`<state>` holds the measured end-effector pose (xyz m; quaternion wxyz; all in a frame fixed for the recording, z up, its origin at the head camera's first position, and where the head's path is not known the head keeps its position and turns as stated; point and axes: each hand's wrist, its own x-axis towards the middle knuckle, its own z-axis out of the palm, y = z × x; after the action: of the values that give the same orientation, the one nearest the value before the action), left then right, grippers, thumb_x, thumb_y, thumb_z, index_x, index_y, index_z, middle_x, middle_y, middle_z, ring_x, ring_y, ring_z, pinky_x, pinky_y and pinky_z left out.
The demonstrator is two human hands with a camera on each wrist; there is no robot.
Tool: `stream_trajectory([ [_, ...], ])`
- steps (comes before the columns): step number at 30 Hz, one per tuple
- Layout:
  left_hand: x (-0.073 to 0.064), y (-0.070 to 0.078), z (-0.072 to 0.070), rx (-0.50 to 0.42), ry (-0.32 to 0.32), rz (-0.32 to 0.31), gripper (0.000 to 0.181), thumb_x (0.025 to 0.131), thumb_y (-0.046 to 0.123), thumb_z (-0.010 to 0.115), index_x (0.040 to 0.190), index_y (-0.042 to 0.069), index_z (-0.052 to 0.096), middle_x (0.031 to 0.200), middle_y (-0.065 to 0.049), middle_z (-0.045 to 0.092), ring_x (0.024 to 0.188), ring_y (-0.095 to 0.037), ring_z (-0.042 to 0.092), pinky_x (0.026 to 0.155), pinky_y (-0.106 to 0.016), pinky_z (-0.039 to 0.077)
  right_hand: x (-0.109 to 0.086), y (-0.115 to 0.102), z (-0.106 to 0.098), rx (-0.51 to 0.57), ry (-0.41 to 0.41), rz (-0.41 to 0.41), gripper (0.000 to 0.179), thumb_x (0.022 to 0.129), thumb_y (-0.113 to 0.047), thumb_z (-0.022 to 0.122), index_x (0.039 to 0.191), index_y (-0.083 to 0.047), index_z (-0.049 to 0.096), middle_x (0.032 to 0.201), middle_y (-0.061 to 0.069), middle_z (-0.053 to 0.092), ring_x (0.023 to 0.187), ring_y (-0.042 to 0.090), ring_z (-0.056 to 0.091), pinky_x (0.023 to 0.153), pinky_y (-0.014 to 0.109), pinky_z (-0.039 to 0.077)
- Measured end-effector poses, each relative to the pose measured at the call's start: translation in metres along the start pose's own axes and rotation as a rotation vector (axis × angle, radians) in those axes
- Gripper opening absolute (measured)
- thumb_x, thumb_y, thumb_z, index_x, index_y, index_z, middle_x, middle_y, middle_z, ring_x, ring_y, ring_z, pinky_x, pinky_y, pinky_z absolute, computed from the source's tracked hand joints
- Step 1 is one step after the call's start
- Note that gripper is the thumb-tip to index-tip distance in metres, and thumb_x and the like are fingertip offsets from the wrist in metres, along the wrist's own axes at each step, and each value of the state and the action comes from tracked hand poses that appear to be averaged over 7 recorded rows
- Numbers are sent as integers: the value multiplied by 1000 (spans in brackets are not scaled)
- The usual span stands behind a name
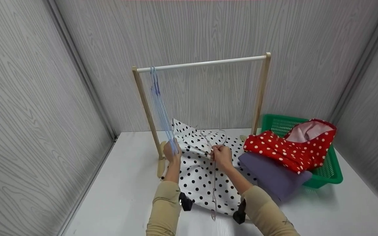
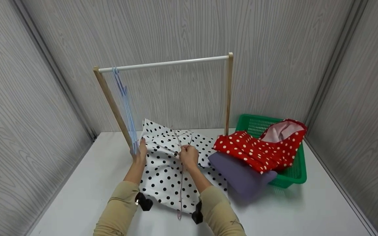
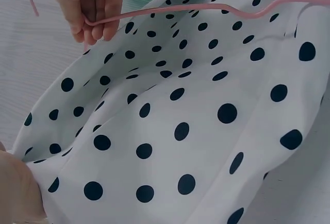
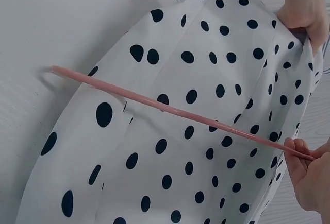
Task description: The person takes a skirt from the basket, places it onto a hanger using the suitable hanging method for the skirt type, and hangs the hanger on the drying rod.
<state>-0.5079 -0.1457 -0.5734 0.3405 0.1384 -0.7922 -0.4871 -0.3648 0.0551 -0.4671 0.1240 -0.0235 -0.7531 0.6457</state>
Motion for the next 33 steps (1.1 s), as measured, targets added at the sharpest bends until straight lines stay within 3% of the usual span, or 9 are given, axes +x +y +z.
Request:
stream_trajectory([
  [1,6,-15,14,-49,0,-17,42,92,39,51,57,16,53,58,-3,54,52,-19,50,48,-34,39,1,0,-2,33,10,23,19,93,-2,49,98,11,62,68,13,62,54,15,58,52,29,51],
  [6,19,-40,23,-297,-16,-173,28,91,25,56,69,10,64,68,-4,58,60,-16,50,56,-33,40,3,-1,-9,125,52,102,22,93,-3,47,101,13,60,66,13,59,52,15,56,49,28,50],
  [10,33,-69,36,-107,3,-200,37,92,40,53,85,6,67,82,-13,63,74,-29,56,67,-45,40,4,-1,-13,109,61,114,22,93,-4,47,101,13,60,64,11,59,49,15,55,45,26,47],
  [14,35,-90,36,26,63,-100,46,90,55,47,91,13,67,84,-13,65,76,-36,60,65,-48,42,4,-5,-17,41,83,90,23,93,-5,48,99,12,61,66,13,61,50,15,56,47,26,48],
  [16,22,-68,10,22,23,-95,47,93,51,44,97,10,66,85,-17,65,75,-38,60,65,-49,44,5,-7,-20,5,97,84,23,93,-6,48,100,11,62,69,15,62,53,17,59,51,29,51],
  [21,-45,67,-111,61,-218,-274,41,100,26,38,107,-8,60,95,-25,63,78,-33,59,73,-47,45,9,-11,-24,-29,87,61,22,93,-7,49,99,10,62,73,19,63,58,21,61,58,33,54],
  [23,-64,94,-136,127,-293,-293,37,99,19,37,104,-10,59,93,-24,62,75,-30,58,71,-46,45,10,-12,-25,-39,75,48,22,93,-6,48,97,10,61,73,21,63,59,22,62,60,35,54],
  [27,-80,90,-137,338,-403,-198,33,95,16,46,114,-9,54,98,-24,61,83,-33,60,73,-47,46,13,-15,-26,-55,62,46,19,93,-5,46,93,8,61,74,22,62,59,21,61,63,40,54],
  [33,-110,84,-125,577,-560,108,47,87,25,60,122,-4,53,120,-25,51,115,-42,43,93,-54,33,16,-24,-25,-103,12,66,20,94,-7,45,93,6,61,72,17,62,62,21,61,65,37,54],
])
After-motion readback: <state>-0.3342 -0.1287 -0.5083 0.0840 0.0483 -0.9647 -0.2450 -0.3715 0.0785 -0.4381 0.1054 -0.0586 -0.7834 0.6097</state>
